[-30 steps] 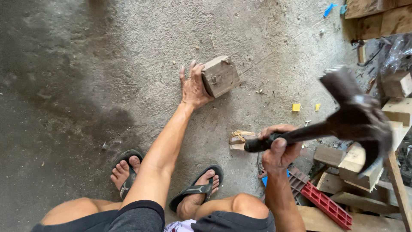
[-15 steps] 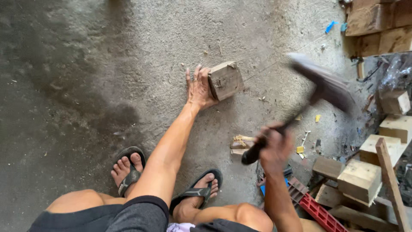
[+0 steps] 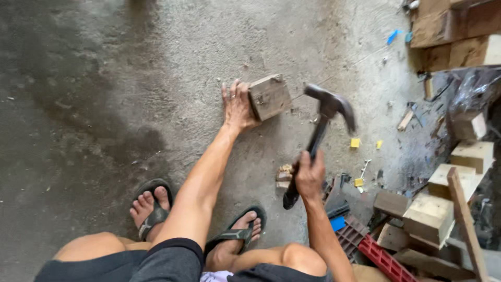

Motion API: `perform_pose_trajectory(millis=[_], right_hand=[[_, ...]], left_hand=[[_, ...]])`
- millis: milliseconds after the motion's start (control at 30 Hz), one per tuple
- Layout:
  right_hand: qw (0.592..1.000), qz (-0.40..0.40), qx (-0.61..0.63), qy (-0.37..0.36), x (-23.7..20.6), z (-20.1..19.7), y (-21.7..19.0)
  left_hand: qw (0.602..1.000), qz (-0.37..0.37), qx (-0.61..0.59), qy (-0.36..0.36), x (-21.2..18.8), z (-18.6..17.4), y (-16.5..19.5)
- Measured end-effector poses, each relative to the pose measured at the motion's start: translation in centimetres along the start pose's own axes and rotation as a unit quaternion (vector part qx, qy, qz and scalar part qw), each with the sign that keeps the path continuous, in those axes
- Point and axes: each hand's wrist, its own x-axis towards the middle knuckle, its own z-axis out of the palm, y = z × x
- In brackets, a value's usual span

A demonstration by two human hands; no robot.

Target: The person hammers nails into a wooden plank on a workbench, then picks up small wooden blocks from the floor and splits them with a hammer. The person repeatedly strikes the blocks to break them apart and places the pieces on the workbench.

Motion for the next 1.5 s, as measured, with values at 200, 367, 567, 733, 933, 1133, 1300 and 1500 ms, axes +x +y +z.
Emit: perform_pose_trajectory(millis=[200,367,567,733,933,1133,1300,1500], right_hand=[[0.903,-0.367,0.215,0.049,0.1,-6.5,-4.1],[0.941,-0.324,0.092,0.022,1.3,-10.2,-9.0],[0.955,0.039,-0.242,-0.167,6.0,-6.7,-7.2],[0.965,0.132,-0.15,-0.171,5.8,-8.2,-3.7],[0.969,0.04,-0.194,-0.148,6.8,-11.1,-4.4],[0.908,0.113,-0.305,-0.264,5.9,-10.3,-5.1],[0.962,0.071,-0.172,-0.198,4.8,-11.5,-5.4],[0.904,-0.005,-0.382,-0.191,4.3,-9.2,-4.8]], left_hand=[[0.999,0.044,-0.023,0.003,-1.6,0.1,0.2],[0.998,0.05,-0.021,0.029,-2.0,-0.1,1.0],[0.994,0.089,0.05,0.043,-2.7,-0.1,1.8],[0.991,0.098,0.039,0.082,-2.9,-0.1,1.9],[0.987,0.134,0.07,0.061,-2.6,-1.5,2.6],[0.991,0.11,0.069,-0.027,-1.9,-4.4,3.9],[0.968,0.16,0.165,0.102,-1.8,-5.6,4.6],[0.982,0.161,0.098,0.036,-1.6,-6.5,5.2]])
